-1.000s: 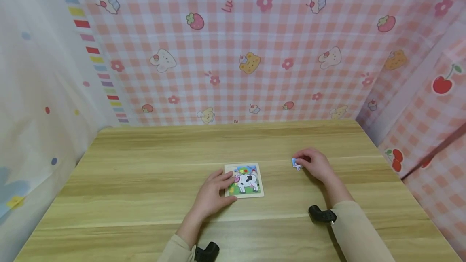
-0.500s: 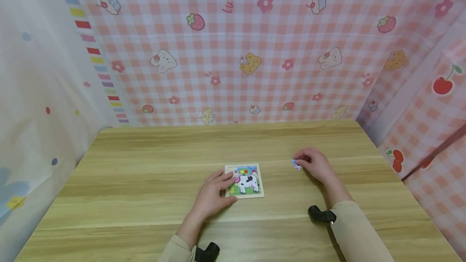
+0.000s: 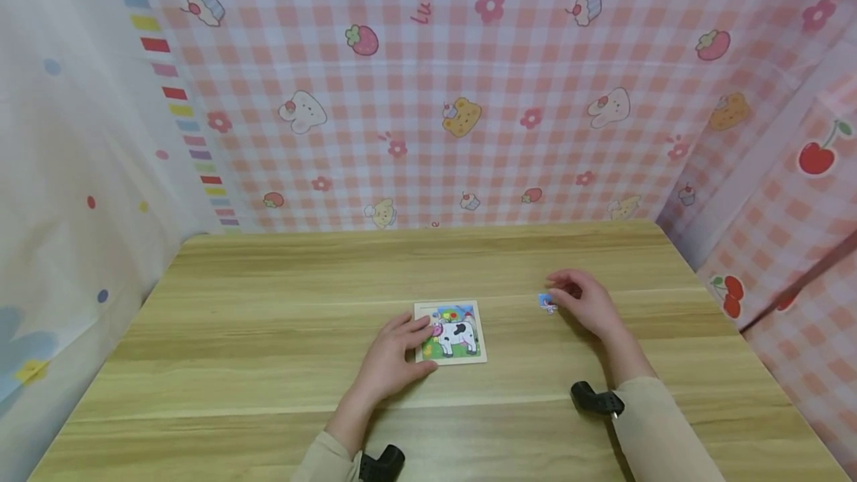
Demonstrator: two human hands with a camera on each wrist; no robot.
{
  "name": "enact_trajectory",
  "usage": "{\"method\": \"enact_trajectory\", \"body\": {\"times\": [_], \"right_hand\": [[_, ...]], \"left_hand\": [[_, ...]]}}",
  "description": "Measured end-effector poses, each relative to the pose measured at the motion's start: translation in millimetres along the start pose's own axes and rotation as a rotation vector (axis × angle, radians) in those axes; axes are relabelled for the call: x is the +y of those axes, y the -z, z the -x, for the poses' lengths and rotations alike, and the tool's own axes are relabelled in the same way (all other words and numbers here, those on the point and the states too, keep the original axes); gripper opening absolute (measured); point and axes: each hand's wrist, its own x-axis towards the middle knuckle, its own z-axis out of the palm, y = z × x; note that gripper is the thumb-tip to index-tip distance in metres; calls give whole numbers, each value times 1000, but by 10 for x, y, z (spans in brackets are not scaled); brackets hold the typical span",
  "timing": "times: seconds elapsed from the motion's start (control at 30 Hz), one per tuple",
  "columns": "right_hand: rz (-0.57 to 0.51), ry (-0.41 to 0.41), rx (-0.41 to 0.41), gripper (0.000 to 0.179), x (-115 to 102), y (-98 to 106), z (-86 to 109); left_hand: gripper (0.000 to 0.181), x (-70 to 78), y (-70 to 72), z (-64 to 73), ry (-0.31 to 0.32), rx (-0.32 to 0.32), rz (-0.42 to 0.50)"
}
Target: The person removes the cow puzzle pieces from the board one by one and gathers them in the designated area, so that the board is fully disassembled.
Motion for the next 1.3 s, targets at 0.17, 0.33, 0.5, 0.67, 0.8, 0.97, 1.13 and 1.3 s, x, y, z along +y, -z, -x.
{"method": "enact_trajectory", "body": {"times": [0.17,0.33,0.5,0.67,0.8,0.97,1.13,1.3], "right_hand": [[43,56,-3,24,-92,-44,-33],[22,106,-25,24,-273,-165,-80],[-12,132,-75,23,-440,-346,-137],[-48,150,-129,22,-568,-528,-190],[-49,155,-195,21,-634,-656,-232],[-13,160,-284,22,-695,-788,-295],[10,200,-352,22,-749,-893,-364],[62,257,-407,22,-813,-985,-442]], "left_hand": [[55,6,-8,-15,-53,24,-19],[55,78,1,-28,-72,9,-40],[58,134,-32,-65,-8,-43,-84],[60,153,-62,-97,22,-79,-120],[60,162,-56,-100,34,-85,-129],[58,171,-40,-90,45,-81,-134],[58,162,-39,-83,28,-76,-141],[57,149,-40,-79,12,-78,-148]]}}
